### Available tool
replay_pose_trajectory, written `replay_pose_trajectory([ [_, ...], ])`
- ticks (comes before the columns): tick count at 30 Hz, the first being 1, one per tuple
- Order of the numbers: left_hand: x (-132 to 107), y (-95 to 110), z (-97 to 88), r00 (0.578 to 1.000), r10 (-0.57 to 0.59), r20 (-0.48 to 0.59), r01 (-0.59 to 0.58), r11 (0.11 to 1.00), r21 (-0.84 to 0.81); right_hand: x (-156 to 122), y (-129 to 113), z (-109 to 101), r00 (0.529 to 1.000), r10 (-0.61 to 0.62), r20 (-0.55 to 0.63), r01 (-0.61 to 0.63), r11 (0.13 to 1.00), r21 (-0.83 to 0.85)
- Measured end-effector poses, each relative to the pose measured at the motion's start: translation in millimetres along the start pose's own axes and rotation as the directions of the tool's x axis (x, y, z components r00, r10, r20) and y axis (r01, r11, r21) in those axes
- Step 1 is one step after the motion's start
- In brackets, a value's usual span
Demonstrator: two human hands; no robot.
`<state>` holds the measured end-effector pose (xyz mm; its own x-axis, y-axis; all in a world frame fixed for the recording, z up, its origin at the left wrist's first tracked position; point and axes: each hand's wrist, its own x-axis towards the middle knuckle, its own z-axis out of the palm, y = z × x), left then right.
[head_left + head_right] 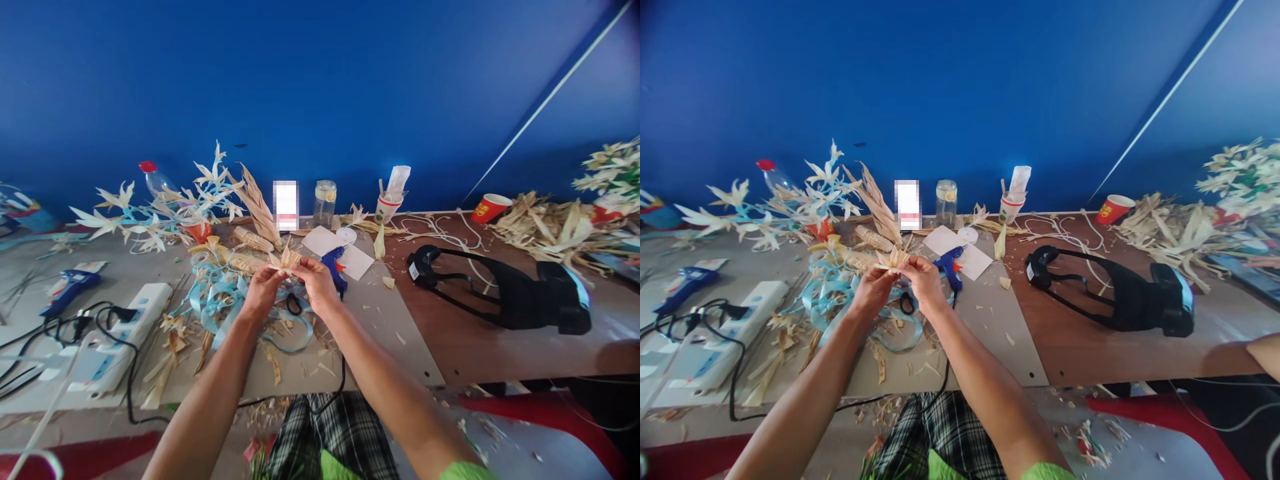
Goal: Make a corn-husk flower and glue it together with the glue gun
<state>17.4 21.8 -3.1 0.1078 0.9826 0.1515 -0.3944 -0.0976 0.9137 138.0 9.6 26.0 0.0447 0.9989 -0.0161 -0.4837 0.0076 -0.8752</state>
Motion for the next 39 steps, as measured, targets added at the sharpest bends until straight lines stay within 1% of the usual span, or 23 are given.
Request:
replay_pose_trajectory([
  [3, 0.4, 0.7, 0.9, 0.999, 0.008, -0.035, -0.009, 0.999, -0.053, -1.9, 1.6, 2.4, 1.000, -0.004, -0.005, 0.004, 1.000, 0.012],
  [6, 0.9, 0.5, 0.0, 0.996, -0.008, -0.088, 0.002, 0.998, -0.061, -2.9, 3.3, 3.4, 0.999, -0.015, -0.040, 0.014, 1.000, -0.015],
  [9, 1.0, 0.6, -1.2, 0.995, -0.021, -0.101, 0.014, 0.998, -0.065, -4.3, 4.7, 4.4, 0.997, -0.051, -0.059, 0.048, 0.998, -0.050],
  [13, -0.2, 2.5, -0.3, 0.994, -0.029, -0.103, 0.024, 0.998, -0.050, -6.0, 4.5, 4.6, 0.997, -0.068, -0.024, 0.066, 0.996, -0.057],
  [17, -2.4, 5.7, 2.9, 0.997, -0.030, -0.070, 0.027, 0.998, -0.054, -4.6, 1.6, 1.0, 1.000, -0.014, 0.026, 0.014, 1.000, -0.025],
  [21, -2.6, 5.6, 2.4, 0.998, -0.037, -0.056, 0.035, 0.999, -0.025, -0.4, -3.9, -4.0, 0.999, 0.046, 0.028, -0.046, 0.999, 0.012],
  [26, 1.0, -1.4, -3.2, 0.994, -0.027, -0.107, 0.028, 1.000, 0.009, 2.1, -6.0, -5.6, 0.999, 0.029, 0.028, -0.028, 0.999, -0.023],
  [29, 2.5, -5.2, -5.5, 0.985, 0.022, -0.169, -0.016, 0.999, 0.034, 0.5, -3.1, -3.5, 0.999, 0.031, 0.010, -0.031, 0.999, -0.009],
  [33, 3.1, -7.0, -6.0, 0.972, 0.071, -0.223, -0.058, 0.996, 0.062, -2.3, 1.1, 0.2, 0.997, 0.064, 0.038, -0.065, 0.998, 0.018],
  [36, 3.0, -6.3, -3.5, 0.969, 0.055, -0.243, -0.049, 0.998, 0.029, -2.0, 2.5, 0.8, 0.997, 0.075, 0.033, -0.077, 0.996, 0.044],
  [39, 2.4, -3.6, 0.7, 0.972, 0.006, -0.235, -0.016, 0.999, -0.040, 1.3, 2.2, -1.8, 0.996, 0.083, -0.022, -0.081, 0.994, 0.075],
])
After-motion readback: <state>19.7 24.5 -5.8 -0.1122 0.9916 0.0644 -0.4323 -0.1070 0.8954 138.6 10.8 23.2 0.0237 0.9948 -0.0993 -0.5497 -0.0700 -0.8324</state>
